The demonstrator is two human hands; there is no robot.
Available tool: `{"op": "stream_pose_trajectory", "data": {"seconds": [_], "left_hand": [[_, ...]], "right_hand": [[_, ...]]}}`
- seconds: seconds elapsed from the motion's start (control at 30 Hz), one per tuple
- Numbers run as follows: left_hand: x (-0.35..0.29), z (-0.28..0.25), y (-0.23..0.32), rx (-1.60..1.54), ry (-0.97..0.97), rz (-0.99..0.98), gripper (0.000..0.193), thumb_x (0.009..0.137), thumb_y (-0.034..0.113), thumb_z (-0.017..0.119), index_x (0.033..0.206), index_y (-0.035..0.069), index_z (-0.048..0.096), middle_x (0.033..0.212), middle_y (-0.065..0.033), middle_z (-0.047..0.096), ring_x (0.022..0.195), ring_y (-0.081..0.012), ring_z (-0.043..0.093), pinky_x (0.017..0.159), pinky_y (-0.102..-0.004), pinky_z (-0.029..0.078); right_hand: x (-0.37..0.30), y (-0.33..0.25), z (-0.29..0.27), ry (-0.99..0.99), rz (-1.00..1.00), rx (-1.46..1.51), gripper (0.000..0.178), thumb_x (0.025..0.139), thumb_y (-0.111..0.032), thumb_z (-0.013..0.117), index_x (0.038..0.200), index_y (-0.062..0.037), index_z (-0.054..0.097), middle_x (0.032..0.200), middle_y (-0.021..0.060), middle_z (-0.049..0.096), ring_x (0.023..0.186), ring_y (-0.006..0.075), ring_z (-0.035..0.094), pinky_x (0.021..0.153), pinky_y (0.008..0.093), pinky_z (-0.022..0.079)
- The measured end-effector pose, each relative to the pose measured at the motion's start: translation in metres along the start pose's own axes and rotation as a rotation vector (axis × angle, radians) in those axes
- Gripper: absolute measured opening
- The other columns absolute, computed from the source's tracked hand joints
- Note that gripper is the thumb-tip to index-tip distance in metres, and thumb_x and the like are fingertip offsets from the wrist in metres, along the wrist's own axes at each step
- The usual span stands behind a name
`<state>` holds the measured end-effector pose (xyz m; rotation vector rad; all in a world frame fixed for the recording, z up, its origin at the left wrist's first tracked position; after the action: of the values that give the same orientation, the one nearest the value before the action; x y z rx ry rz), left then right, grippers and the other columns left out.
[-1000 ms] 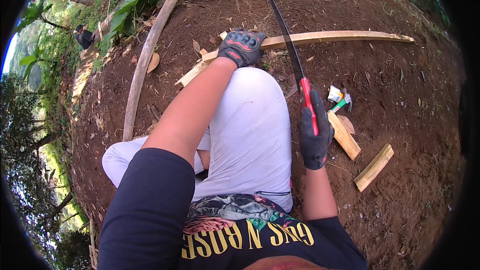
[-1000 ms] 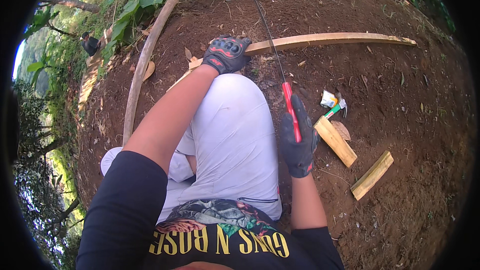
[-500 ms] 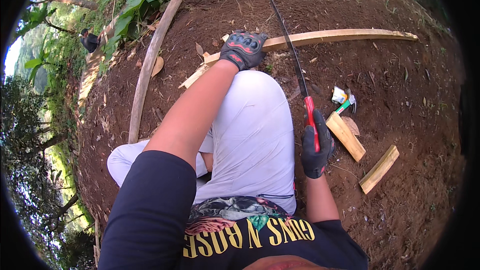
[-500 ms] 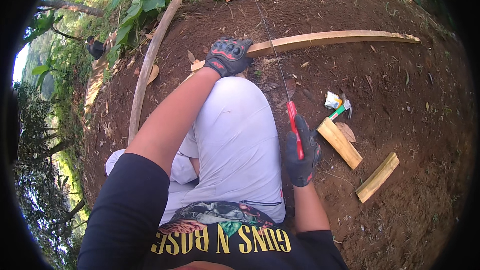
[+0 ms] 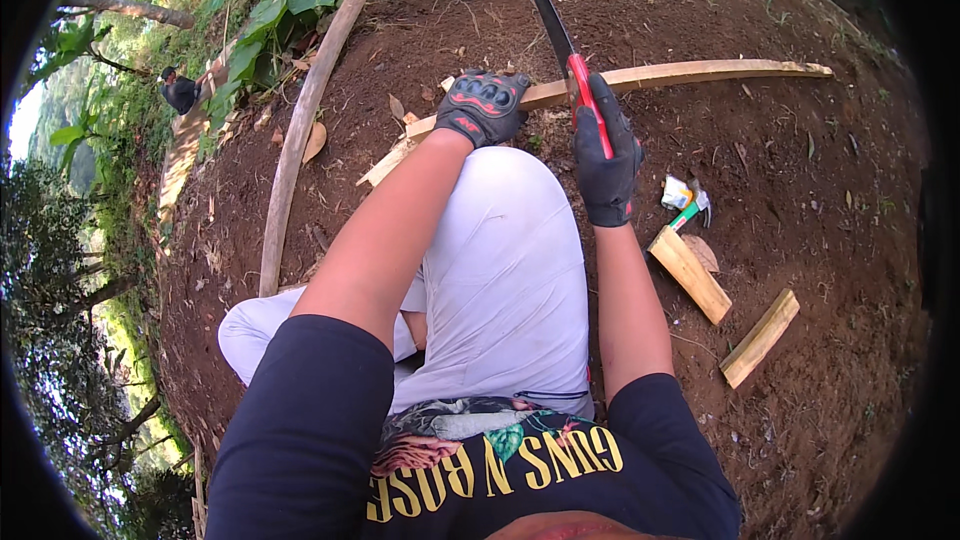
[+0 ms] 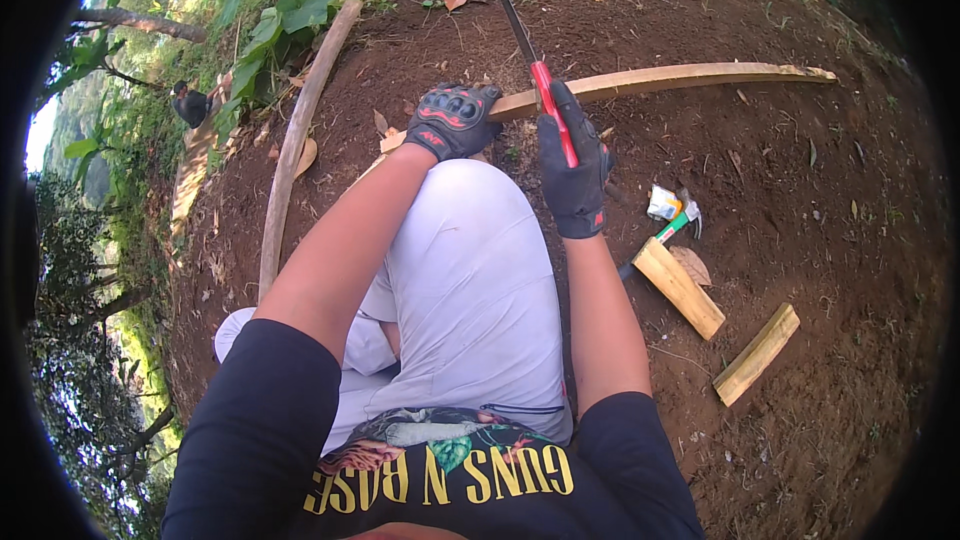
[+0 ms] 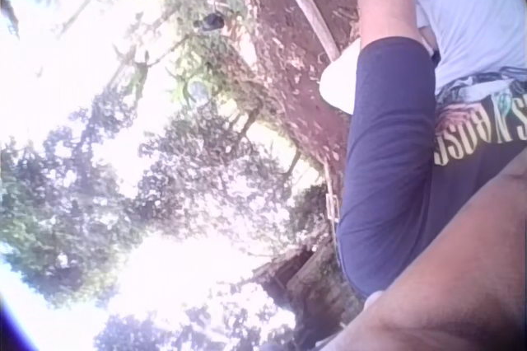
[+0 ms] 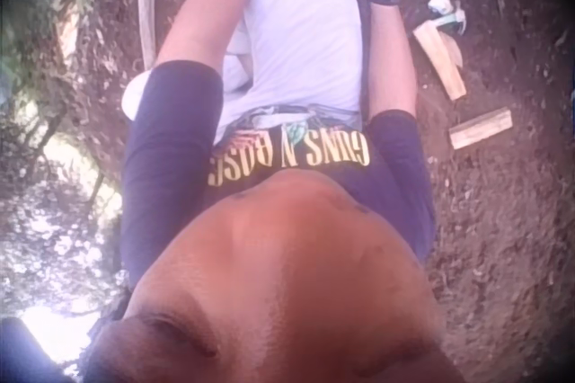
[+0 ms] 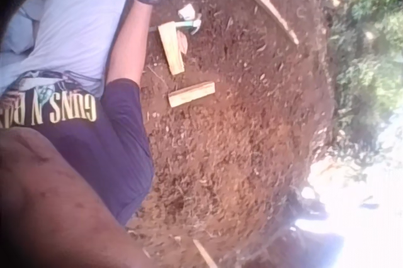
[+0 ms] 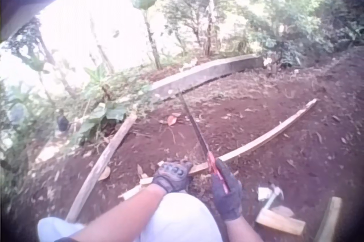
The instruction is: The person sits on the ground and uses a hand saw to cut a piece of wood resting on their lap. They periodically pause to inspect the cut pieces and then resume sawing another section of the wood.
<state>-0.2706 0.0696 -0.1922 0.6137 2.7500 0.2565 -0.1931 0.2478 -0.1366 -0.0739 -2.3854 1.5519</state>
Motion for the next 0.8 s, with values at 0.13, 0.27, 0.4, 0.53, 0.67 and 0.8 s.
{"op": "stream_pose_trajectory", "data": {"seconds": [0.13,0.27,0.4,0.53,0.67,0.8], "left_hand": [[0.004,0.003,0.002,-0.024,-0.033,-0.034,0.034,0.099,0.035,0.07,0.128,0.017,0.073,0.116,-0.0156,0.08,0.113,-0.0373,0.077,0.1,-0.0517,0.059],[-0.001,0.007,-0.01,0.007,-0.041,-0.047,0.036,0.099,0.037,0.072,0.129,0.018,0.072,0.116,-0.0153,0.08,0.113,-0.0369,0.077,0.1,-0.0519,0.059],[0.0,0.009,-0.006,0.037,-0.006,-0.013,0.04,0.099,0.042,0.072,0.131,0.017,0.071,0.114,-0.0151,0.08,0.111,-0.0369,0.077,0.098,-0.0523,0.059],[0.004,0.007,-0.003,0.057,0.007,-0.004,0.04,0.1,0.042,0.07,0.132,0.017,0.071,0.112,-0.0162,0.081,0.108,-0.0371,0.078,0.098,-0.0523,0.059],[-0.002,0.003,-0.006,0.029,0.002,-0.016,0.037,0.1,0.04,0.07,0.128,0.016,0.073,0.111,-0.0161,0.081,0.108,-0.0374,0.078,0.097,-0.0521,0.059],[0.0,-0.002,0.001,0.011,-0.019,-0.014,0.036,0.1,0.04,0.07,0.126,0.016,0.074,0.114,-0.0167,0.08,0.11,-0.037,0.077,0.099,-0.0517,0.059]], "right_hand": [[-0.062,0.013,-0.028,-0.02,-0.007,-0.114,0.051,0.103,-0.014,0.074,0.152,-0.0071,0.065,0.144,0.0201,0.073,0.132,0.0362,0.073,0.107,0.0436,0.058],[-0.154,0.015,-0.068,-0.119,0.082,-0.249,0.055,0.1,-0.016,0.076,0.153,-0.0051,0.063,0.141,0.0253,0.073,0.127,0.0394,0.074,0.103,0.0466,0.059],[-0.2,0.008,-0.103,-0.118,0.196,-0.205,0.055,0.101,-0.014,0.074,0.154,-0.0034,0.063,0.14,0.0263,0.073,0.125,0.0409,0.075,0.103,0.048,0.059],[-0.169,-0.016,-0.095,-0.119,0.143,-0.189,0.054,0.102,-0.013,0.073,0.154,-0.0027,0.062,0.143,0.0249,0.072,0.128,0.0392,0.074,0.104,0.0473,0.059],[-0.09,-0.041,-0.054,-0.073,0.046,-0.18,0.05,0.106,-0.014,0.068,0.155,-0.0031,0.063,0.145,0.0216,0.072,0.129,0.0321,0.073,0.106,0.0433,0.057],[-0.017,-0.032,-0.014,-0.054,0.051,-0.08,0.049,0.106,-0.013,0.07,0.154,-0.0069,0.064,0.145,0.0213,0.072,0.131,0.0347,0.073,0.105,0.0438,0.058]]}}
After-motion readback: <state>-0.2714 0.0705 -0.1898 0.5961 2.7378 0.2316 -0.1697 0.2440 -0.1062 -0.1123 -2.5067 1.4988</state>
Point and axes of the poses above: each hand's wrist, its own x-axis towards the middle knuckle, its own z-axis out of the palm, y = z × x, the point moved 10 cm from there along x, towards the middle knuckle
